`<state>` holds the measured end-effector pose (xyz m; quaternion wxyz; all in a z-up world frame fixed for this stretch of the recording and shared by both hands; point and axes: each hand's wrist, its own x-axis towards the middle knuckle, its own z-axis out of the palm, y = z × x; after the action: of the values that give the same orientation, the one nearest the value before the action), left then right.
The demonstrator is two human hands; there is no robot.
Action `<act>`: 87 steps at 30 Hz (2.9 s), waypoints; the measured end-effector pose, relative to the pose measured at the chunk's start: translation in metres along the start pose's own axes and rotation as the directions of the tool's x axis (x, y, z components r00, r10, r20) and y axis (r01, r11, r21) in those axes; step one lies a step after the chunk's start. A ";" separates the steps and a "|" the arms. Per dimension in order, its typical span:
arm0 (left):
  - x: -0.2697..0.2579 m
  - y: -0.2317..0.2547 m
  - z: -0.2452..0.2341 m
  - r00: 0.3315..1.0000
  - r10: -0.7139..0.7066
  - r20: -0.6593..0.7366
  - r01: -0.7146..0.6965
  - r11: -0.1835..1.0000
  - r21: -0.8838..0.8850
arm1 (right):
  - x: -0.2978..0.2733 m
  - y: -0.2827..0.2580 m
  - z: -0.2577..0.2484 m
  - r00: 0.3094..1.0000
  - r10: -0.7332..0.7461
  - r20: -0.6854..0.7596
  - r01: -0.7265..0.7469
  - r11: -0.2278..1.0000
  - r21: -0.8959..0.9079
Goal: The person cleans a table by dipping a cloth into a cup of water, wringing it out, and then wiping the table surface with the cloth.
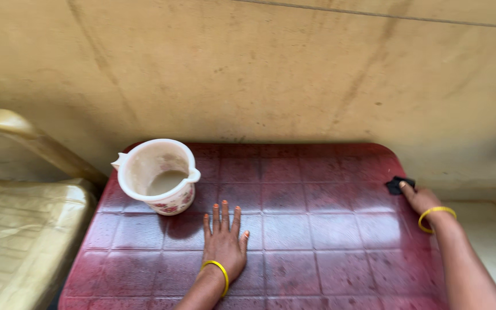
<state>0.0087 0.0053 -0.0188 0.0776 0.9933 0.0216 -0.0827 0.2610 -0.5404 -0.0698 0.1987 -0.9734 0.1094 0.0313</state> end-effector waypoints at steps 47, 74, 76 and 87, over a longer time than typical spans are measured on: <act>0.020 -0.190 -0.095 0.756 -0.633 -0.168 -0.557 -0.486 -0.673 | -0.089 -0.400 0.172 0.959 -0.276 -0.066 0.250 0.931 -0.265; -0.018 -0.217 -0.119 0.765 -0.616 -0.188 -0.570 -0.512 -0.642 | -0.338 -0.485 0.157 0.437 -0.862 0.258 0.899 0.427 -0.098; -0.015 -0.211 -0.117 0.785 -0.591 -0.184 -0.543 -0.515 -0.663 | -0.283 -0.457 0.154 0.608 -0.787 0.107 0.769 0.551 -0.323; -0.014 -0.170 -0.111 0.893 -0.410 -0.186 -0.411 -0.572 -0.710 | -0.162 -0.094 0.024 0.955 0.098 -0.281 -0.179 0.944 -0.277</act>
<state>0.0030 0.1900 0.0657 0.9068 0.3482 0.0994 0.2160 0.1238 -0.4142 -0.0393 0.0300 -0.9775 0.1975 -0.0683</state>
